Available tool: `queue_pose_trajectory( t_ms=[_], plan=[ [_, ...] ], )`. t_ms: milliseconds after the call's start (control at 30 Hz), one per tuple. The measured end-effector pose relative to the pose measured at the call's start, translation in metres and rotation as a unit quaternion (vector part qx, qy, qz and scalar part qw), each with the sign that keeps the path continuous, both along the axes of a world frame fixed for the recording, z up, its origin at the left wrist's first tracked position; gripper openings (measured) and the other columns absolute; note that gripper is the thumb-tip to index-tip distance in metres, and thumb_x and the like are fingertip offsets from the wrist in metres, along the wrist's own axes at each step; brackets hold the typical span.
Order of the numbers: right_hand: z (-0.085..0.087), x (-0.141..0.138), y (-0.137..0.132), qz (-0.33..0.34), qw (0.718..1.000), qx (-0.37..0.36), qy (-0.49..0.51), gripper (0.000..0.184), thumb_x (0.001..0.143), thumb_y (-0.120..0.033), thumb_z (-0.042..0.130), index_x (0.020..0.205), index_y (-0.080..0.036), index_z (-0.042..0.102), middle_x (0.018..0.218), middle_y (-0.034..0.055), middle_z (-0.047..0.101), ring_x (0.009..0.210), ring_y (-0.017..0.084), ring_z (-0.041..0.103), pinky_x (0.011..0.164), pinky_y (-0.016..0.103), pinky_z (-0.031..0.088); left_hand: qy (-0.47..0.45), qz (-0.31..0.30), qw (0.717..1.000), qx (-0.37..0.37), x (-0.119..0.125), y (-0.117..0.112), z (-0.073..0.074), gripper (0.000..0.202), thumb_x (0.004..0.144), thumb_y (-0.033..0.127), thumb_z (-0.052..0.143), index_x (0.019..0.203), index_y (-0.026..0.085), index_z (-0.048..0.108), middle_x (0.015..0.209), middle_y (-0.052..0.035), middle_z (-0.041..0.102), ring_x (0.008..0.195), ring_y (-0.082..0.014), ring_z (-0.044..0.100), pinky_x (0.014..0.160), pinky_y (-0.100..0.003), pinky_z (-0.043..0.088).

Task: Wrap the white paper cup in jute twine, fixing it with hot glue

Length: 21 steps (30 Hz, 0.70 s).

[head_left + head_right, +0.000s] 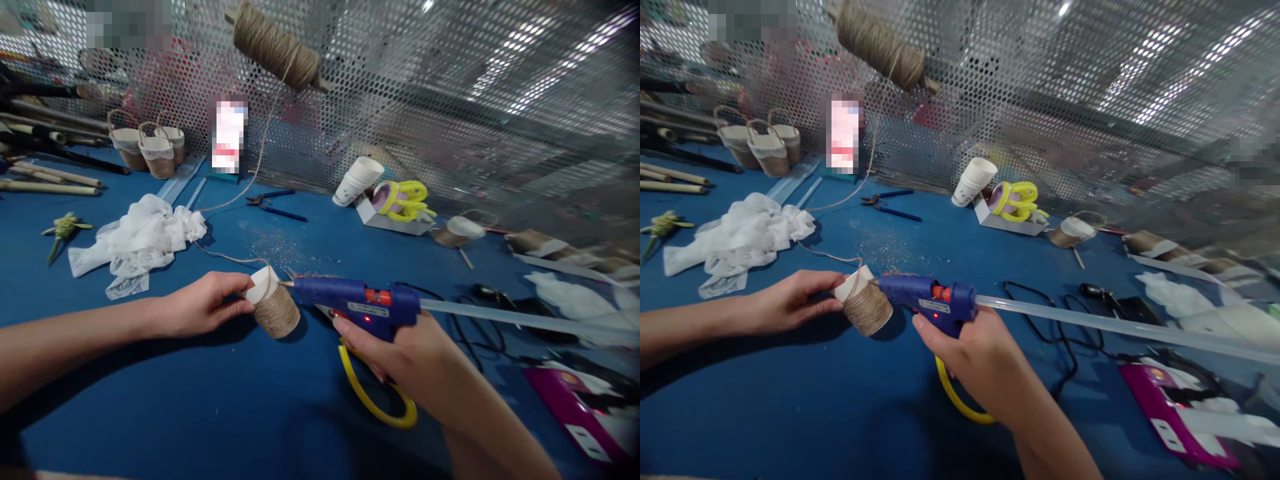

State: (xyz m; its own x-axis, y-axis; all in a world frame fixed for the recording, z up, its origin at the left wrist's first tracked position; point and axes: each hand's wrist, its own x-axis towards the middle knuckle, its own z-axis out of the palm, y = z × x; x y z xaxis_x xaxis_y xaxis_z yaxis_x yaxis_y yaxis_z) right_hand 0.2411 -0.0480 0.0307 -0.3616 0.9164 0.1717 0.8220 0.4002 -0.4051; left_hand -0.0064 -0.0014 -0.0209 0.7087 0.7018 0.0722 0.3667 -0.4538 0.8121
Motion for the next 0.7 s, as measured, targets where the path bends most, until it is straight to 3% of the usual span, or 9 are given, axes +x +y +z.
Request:
queue_pose_trajectory(
  t_ms=[133,333,467,567,700],
  plan=[
    [0.007,-0.007,0.0,-0.057,0.997,-0.051,0.019,0.023,0.079,-0.031,0.044,0.082,-0.022,0.066,0.043,-0.0016,0.053,0.035,0.011,0.047,0.036,0.021,0.041,0.0,-0.002,1.0,-0.001,0.0,0.0,0.0,0.02,0.084,0.024,0.041,0.09,0.01,0.053,0.083,-0.0069,0.058,0.074,-0.0151,0.052,0.068,-0.026,0.041],
    [0.006,0.001,-0.001,0.024,0.998,-0.061,-0.004,0.021,0.076,-0.032,0.049,0.064,-0.026,0.065,0.034,-0.005,0.042,0.031,0.01,0.042,0.039,0.023,0.041,-0.002,-0.005,1.0,0.0,0.0,-0.001,0.001,0.02,0.084,0.024,0.041,0.089,0.009,0.053,0.082,-0.0073,0.058,0.072,-0.015,0.052,0.066,-0.026,0.041],
    [0.005,-0.006,-0.005,-0.009,0.999,-0.048,0.019,0.025,0.078,-0.033,0.046,0.061,-0.025,0.063,0.035,-0.0032,0.043,0.037,0.013,0.047,0.039,0.024,0.041,0.002,-0.004,1.0,0.001,0.0,-0.001,0.002,0.02,0.084,0.024,0.041,0.091,0.009,0.053,0.082,-0.0072,0.058,0.074,-0.0152,0.052,0.067,-0.026,0.041],
    [0.008,-0.011,-0.005,-0.047,0.996,-0.061,0.037,0.024,0.075,-0.035,0.047,0.061,-0.023,0.061,0.047,0.0011,0.053,0.046,0.015,0.053,0.041,0.025,0.044,0.002,-0.003,1.0,0.009,0.0,0.0,0.002,0.02,0.084,0.024,0.041,0.091,0.01,0.053,0.083,-0.0068,0.058,0.073,-0.0149,0.052,0.067,-0.026,0.041],
    [0.006,-0.007,-0.001,-0.029,0.998,-0.058,0.013,0.023,0.073,-0.034,0.047,0.062,-0.023,0.064,0.047,0.0014,0.055,0.041,0.014,0.051,0.041,0.025,0.044,0.005,0.003,1.0,0.006,0.001,-0.001,0.002,0.019,0.084,0.024,0.041,0.09,0.011,0.053,0.081,-0.0058,0.058,0.072,-0.0142,0.052,0.066,-0.025,0.041]
  ],
)
